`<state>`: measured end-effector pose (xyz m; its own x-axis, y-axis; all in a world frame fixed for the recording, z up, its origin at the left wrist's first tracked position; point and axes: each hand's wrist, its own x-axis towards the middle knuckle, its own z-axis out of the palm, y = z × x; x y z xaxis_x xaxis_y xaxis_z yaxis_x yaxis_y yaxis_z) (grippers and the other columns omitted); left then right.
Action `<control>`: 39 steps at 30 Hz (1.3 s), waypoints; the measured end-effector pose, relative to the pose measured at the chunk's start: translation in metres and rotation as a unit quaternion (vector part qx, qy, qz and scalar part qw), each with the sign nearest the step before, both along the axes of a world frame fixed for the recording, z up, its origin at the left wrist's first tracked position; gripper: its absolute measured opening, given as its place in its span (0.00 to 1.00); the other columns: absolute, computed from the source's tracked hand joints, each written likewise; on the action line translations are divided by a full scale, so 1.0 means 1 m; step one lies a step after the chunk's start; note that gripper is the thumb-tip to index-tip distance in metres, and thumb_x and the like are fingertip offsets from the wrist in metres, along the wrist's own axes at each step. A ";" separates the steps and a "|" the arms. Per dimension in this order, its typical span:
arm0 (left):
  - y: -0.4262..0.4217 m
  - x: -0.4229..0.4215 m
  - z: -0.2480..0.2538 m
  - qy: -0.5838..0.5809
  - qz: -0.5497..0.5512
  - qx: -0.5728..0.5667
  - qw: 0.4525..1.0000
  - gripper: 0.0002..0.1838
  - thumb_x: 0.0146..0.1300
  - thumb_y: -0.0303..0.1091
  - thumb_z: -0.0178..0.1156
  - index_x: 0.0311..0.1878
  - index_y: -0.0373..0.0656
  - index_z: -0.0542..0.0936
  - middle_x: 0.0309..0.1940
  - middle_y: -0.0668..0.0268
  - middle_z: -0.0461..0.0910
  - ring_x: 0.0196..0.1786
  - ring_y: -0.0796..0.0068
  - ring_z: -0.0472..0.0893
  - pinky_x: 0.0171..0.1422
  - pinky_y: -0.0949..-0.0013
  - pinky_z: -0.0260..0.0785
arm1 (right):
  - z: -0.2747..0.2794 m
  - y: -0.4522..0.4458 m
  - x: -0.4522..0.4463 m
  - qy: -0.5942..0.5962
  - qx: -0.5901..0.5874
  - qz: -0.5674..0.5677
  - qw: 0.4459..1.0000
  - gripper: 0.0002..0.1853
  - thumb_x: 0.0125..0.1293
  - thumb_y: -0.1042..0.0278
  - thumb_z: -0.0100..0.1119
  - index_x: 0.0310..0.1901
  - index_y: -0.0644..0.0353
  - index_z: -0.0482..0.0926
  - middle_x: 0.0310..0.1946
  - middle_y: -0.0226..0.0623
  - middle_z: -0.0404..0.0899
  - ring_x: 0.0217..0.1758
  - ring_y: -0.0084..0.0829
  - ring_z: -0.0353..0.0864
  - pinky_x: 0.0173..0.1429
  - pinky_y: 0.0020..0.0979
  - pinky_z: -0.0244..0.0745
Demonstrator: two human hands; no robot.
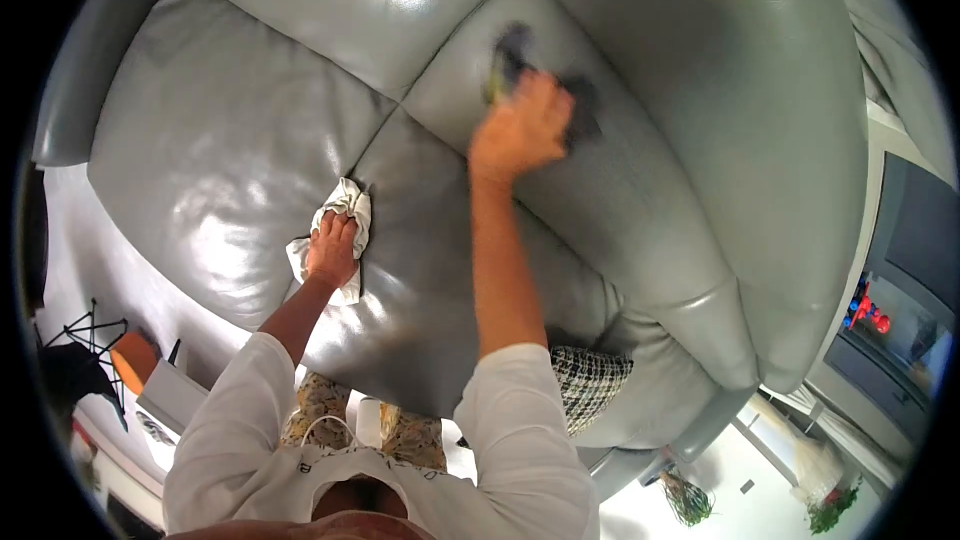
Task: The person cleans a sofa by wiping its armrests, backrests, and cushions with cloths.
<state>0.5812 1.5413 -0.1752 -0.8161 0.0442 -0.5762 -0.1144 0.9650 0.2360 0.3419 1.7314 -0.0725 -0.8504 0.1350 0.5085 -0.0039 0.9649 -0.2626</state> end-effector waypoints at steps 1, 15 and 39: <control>-0.001 0.000 -0.002 -0.005 0.004 0.003 1.000 0.34 0.49 0.37 0.63 0.63 0.48 0.66 0.66 0.66 0.60 0.71 0.61 0.53 0.66 0.53 0.58 | -0.012 -0.019 -0.011 0.003 0.088 0.065 0.994 0.15 0.63 0.57 0.51 0.50 0.50 0.76 0.49 0.28 0.73 0.59 0.35 0.69 0.52 0.52 0.64; 0.001 0.010 -0.019 0.075 0.008 -0.016 0.997 0.40 0.41 0.33 0.70 0.62 0.45 0.65 0.64 0.65 0.63 0.71 0.57 0.55 0.71 0.57 0.54 | -0.089 0.160 0.116 -0.276 0.217 0.416 0.839 0.23 0.60 0.66 0.54 0.59 0.47 0.71 0.57 0.20 0.74 0.56 0.25 0.75 0.64 0.44 0.66; 0.018 0.013 -0.022 0.157 0.023 -0.087 0.984 0.33 0.44 0.21 0.62 0.58 0.41 0.65 0.62 0.57 0.64 0.69 0.55 0.58 0.72 0.58 0.55 | -0.056 0.544 0.316 0.098 -0.619 -0.427 0.652 0.28 0.69 0.53 0.47 0.66 0.58 0.62 0.67 0.41 0.60 0.66 0.45 0.62 0.64 0.45 0.65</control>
<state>0.5946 1.5594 -0.1971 -0.9537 -0.0742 -0.2916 -0.1071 0.9894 0.0983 0.6581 2.2757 -0.1288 -0.1301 0.9273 -0.3511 0.2453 -0.3130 -0.9175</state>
